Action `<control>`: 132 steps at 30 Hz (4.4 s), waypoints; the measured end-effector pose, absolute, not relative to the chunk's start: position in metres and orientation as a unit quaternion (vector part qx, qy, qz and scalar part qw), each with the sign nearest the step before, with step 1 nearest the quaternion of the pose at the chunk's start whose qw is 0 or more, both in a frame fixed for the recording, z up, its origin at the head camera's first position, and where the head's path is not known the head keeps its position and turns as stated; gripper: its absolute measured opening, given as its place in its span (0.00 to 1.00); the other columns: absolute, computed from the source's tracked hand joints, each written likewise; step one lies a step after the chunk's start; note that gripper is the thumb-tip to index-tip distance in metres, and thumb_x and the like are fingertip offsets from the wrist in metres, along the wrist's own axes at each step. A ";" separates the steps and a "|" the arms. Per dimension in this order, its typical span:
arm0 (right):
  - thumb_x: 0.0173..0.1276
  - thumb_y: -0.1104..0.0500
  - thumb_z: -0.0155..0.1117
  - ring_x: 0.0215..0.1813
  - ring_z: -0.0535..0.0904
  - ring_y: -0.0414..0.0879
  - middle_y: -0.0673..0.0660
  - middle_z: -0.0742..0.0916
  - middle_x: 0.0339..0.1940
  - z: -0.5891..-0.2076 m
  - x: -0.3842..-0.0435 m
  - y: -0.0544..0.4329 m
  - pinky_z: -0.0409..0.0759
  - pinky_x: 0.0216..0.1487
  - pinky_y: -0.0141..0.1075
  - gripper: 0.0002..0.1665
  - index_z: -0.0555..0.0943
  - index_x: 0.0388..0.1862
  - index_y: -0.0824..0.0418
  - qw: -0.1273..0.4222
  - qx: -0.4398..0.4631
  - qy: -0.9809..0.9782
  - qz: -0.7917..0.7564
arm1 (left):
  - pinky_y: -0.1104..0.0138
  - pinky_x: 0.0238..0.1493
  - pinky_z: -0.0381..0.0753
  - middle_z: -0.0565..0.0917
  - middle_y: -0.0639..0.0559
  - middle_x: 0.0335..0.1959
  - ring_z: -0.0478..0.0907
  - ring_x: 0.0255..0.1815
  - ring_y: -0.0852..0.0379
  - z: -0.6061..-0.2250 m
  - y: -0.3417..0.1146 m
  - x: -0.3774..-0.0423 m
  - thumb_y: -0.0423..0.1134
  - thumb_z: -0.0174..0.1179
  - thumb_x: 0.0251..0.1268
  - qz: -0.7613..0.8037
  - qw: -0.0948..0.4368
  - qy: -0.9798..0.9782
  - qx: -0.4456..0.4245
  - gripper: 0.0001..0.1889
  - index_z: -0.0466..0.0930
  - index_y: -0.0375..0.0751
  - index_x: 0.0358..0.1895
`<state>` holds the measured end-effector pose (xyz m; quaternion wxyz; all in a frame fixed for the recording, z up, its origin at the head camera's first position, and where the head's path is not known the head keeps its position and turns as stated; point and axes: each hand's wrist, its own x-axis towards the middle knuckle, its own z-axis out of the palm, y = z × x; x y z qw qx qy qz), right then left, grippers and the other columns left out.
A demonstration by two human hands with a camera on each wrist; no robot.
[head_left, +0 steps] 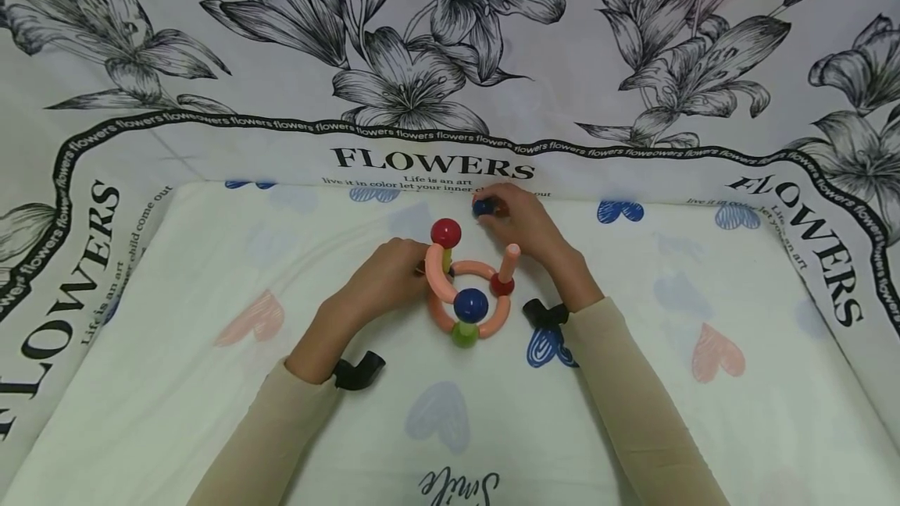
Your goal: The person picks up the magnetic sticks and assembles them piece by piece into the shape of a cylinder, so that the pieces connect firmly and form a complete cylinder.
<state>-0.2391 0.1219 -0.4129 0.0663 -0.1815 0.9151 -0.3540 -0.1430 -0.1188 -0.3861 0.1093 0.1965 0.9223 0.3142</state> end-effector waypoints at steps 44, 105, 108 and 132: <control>0.69 0.66 0.74 0.66 0.84 0.47 0.55 0.86 0.62 -0.342 -0.122 0.165 0.87 0.60 0.38 0.25 0.83 0.64 0.57 -0.099 -0.241 0.860 -0.440 | 0.65 0.38 0.75 0.86 0.51 0.28 0.76 0.32 0.54 -0.387 -0.117 -0.141 0.34 0.68 0.69 0.326 0.118 0.919 0.187 0.04 0.91 0.42 0.42; 0.72 0.68 0.67 0.48 0.86 0.41 0.53 0.87 0.50 -0.396 -0.064 0.137 0.89 0.48 0.32 0.23 0.80 0.64 0.58 0.071 -0.270 0.846 -0.454 | 0.64 0.41 0.78 0.87 0.52 0.31 0.78 0.34 0.53 -0.392 -0.120 -0.141 0.37 0.69 0.69 0.329 0.124 0.918 0.182 0.04 0.89 0.44 0.43; 0.70 0.67 0.71 0.46 0.86 0.40 0.53 0.84 0.52 -0.400 -0.063 0.132 0.89 0.46 0.32 0.25 0.79 0.65 0.56 0.080 -0.257 0.841 -0.470 | 0.61 0.44 0.80 0.88 0.52 0.33 0.79 0.36 0.52 -0.391 -0.120 -0.141 0.38 0.69 0.70 0.336 0.125 0.915 0.183 0.05 0.89 0.44 0.45; 0.65 0.55 0.80 0.39 0.82 0.42 0.50 0.85 0.38 -0.412 -0.066 0.117 0.83 0.39 0.32 0.14 0.87 0.47 0.50 0.031 -0.253 0.872 -0.419 | 0.64 0.37 0.74 0.82 0.54 0.25 0.74 0.30 0.55 -0.388 -0.118 -0.145 0.42 0.71 0.69 0.328 0.120 0.913 0.209 0.05 0.88 0.46 0.37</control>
